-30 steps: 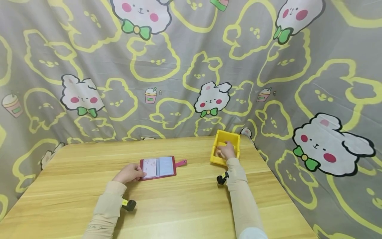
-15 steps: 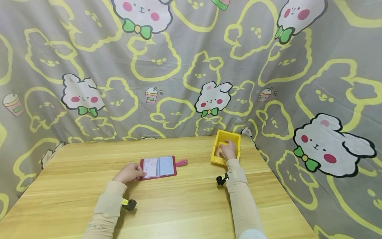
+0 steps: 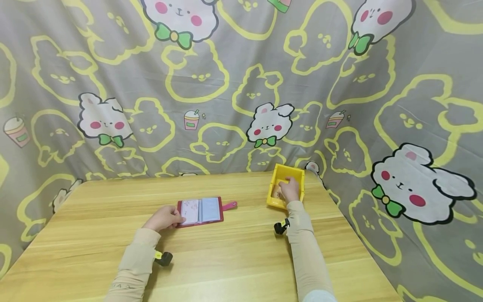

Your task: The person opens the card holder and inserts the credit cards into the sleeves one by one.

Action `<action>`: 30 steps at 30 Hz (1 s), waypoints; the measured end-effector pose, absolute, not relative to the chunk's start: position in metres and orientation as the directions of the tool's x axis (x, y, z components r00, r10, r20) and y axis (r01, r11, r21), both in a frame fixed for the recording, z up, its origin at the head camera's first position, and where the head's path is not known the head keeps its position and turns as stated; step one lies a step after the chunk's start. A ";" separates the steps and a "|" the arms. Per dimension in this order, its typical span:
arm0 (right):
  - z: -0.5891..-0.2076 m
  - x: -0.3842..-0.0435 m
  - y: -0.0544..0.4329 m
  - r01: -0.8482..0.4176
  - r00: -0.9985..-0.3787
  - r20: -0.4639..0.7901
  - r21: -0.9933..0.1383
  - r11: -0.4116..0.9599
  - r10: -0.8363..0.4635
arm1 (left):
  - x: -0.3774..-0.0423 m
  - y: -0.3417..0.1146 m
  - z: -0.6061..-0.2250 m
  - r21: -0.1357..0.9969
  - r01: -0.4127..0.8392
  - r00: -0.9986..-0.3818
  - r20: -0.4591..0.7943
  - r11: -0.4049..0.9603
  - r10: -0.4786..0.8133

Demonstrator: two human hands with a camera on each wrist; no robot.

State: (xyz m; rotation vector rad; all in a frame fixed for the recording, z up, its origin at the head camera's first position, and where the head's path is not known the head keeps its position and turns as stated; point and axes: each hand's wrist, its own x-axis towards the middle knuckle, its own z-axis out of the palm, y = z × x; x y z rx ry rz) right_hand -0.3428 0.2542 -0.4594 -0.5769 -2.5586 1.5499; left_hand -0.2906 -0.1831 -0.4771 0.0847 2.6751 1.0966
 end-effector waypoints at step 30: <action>-0.463 -0.344 0.249 0.204 -0.898 -0.024 -0.908 0.366 0.440 | -0.293 -0.183 -0.479 0.703 -0.043 -0.968 -0.204 0.710 0.144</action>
